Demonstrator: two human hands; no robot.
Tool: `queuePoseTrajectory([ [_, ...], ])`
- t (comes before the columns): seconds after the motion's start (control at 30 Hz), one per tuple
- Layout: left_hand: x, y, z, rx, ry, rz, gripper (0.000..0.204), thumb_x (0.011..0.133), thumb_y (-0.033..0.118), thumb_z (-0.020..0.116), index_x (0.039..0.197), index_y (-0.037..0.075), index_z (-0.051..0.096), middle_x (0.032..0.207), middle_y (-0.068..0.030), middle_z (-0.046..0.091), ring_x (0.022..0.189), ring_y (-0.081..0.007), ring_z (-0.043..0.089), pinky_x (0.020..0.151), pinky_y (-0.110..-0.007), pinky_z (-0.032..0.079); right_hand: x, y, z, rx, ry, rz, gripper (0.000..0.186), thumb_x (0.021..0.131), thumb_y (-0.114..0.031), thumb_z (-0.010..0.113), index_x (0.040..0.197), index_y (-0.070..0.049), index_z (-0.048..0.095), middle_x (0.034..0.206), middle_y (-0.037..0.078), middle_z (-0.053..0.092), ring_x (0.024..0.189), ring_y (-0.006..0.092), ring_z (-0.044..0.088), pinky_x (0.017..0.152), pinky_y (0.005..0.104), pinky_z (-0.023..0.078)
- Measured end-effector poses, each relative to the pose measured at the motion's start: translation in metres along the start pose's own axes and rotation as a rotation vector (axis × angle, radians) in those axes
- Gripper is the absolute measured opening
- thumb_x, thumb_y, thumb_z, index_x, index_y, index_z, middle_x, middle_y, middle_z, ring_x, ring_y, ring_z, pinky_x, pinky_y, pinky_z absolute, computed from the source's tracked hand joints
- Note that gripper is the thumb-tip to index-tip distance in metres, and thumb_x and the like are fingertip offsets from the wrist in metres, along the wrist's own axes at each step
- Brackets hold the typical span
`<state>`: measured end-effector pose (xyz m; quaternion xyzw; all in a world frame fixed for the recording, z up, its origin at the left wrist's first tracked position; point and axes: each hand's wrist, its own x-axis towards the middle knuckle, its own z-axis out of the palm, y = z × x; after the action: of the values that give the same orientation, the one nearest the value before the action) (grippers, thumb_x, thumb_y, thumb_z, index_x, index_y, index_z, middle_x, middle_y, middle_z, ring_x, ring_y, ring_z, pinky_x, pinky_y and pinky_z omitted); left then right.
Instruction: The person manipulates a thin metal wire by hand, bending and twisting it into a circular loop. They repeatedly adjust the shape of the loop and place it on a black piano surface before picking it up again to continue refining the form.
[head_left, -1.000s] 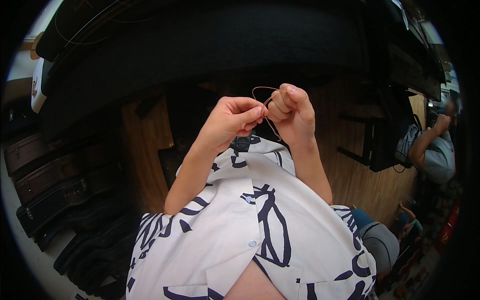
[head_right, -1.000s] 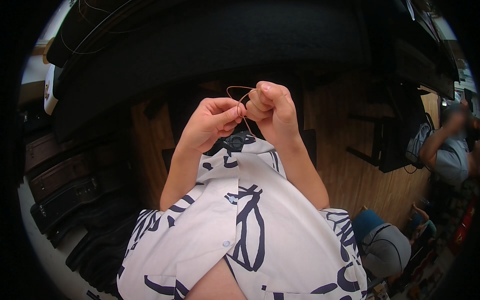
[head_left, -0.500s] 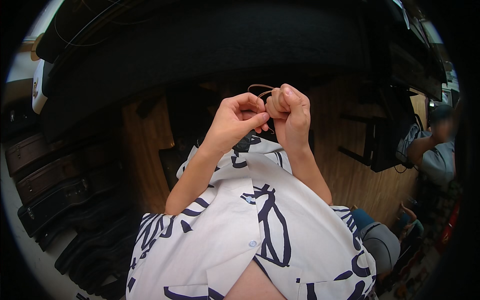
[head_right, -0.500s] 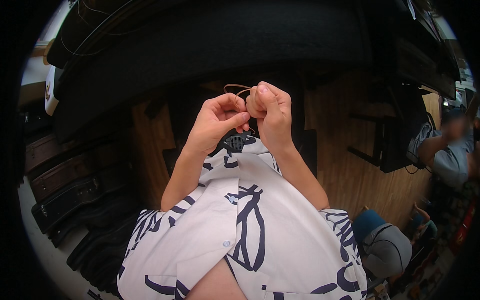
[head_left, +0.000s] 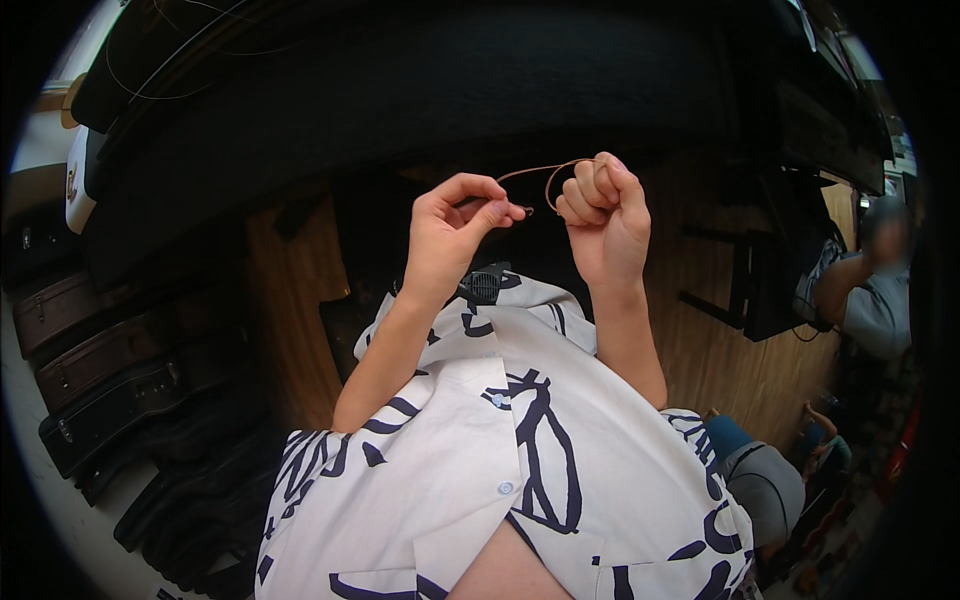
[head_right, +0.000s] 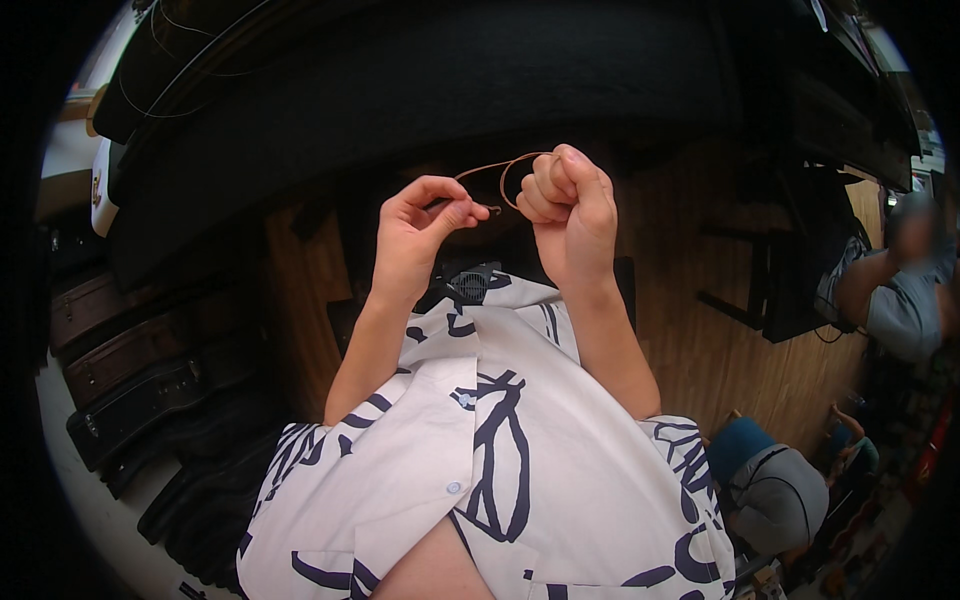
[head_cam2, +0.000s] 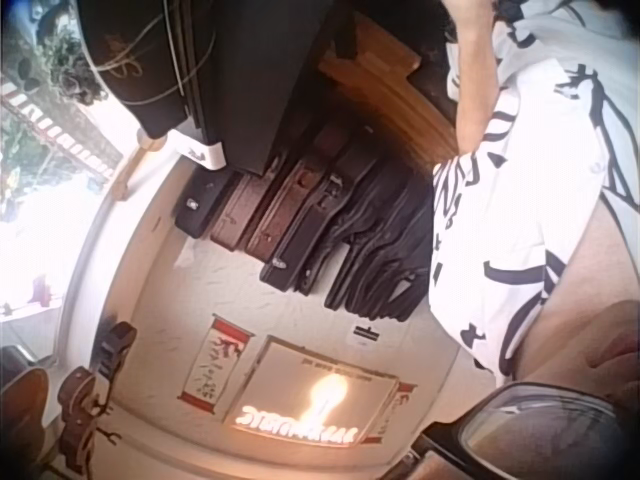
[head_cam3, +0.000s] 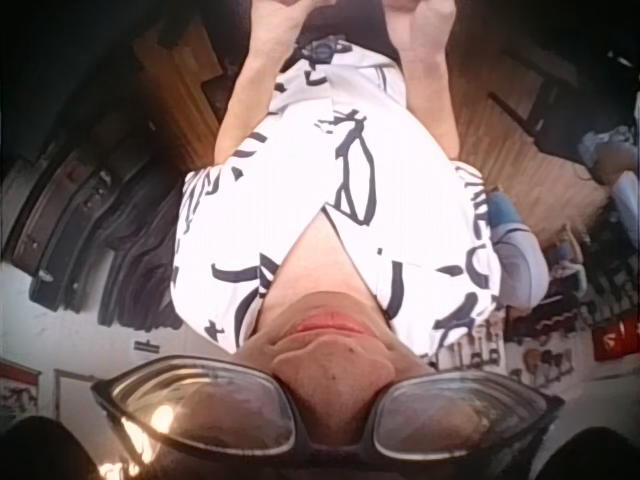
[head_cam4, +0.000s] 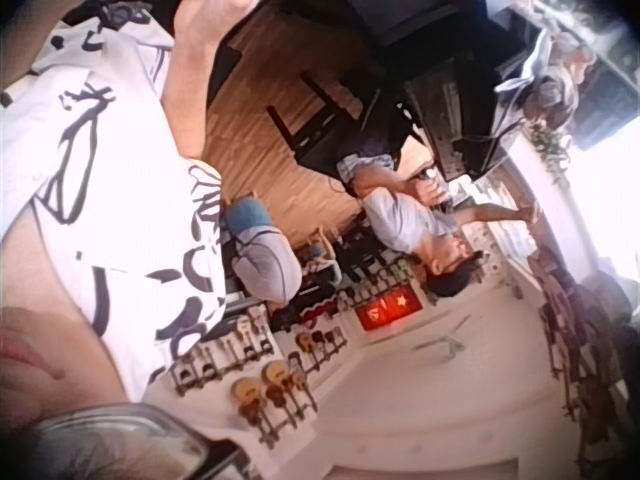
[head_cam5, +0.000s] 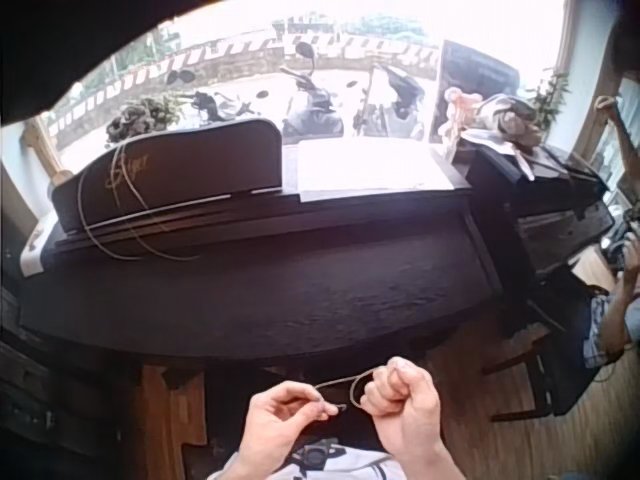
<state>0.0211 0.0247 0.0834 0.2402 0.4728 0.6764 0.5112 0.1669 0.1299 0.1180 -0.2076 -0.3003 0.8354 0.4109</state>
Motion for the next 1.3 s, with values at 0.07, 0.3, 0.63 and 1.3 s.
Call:
queuePoseTrajectory([
  [0.07,0.002,0.002,0.003,-0.046,0.046,0.065,0.009,0.091,0.001,0.069,0.099,-0.002,0.066,0.091,-0.0080,0.068,0.087,-0.0193,0.073,0.077,-0.026,0.060,0.000,0.002,-0.002,0.049,-0.032,0.074,0.040,0.102,-0.019,0.045,0.065,-0.013,0.032,0.059,-0.003,0.027,0.051,0.0070,0.022,0.048,0.0265,0.020],
  [0.3,-0.001,0.007,0.001,-0.280,-0.142,-0.161,0.009,0.094,0.005,0.068,0.102,0.002,0.067,0.093,-0.0085,0.068,0.060,-0.0097,0.061,0.054,-0.019,0.049,-0.001,0.006,-0.010,0.166,-0.082,0.262,0.039,0.103,-0.021,0.044,0.066,-0.014,0.032,0.059,-0.004,0.028,0.050,0.0066,0.025,0.047,0.0246,0.023],
  [0.63,-0.005,0.004,0.015,-0.208,-0.174,-0.165,0.034,0.088,0.012,0.075,0.118,0.001,0.061,0.084,-0.0030,0.060,0.064,-0.0067,0.050,0.059,-0.020,0.043,-0.010,0.016,-0.001,-0.039,-0.061,0.102,0.039,0.102,-0.021,0.046,0.066,-0.012,0.033,0.060,-0.003,0.031,0.052,0.0070,0.026,0.049,0.0259,0.023],
  [1.3,-0.010,0.007,0.018,0.101,-0.281,-0.210,0.041,0.082,0.001,0.069,0.121,0.000,0.061,0.108,-0.0101,0.061,0.068,-0.0069,0.057,0.070,-0.021,0.050,-0.008,-0.003,-0.005,-0.161,-0.039,-0.074,0.040,0.104,-0.023,0.044,0.067,-0.011,0.035,0.061,0.000,0.033,0.057,0.0104,0.030,0.055,0.0282,0.028],
])
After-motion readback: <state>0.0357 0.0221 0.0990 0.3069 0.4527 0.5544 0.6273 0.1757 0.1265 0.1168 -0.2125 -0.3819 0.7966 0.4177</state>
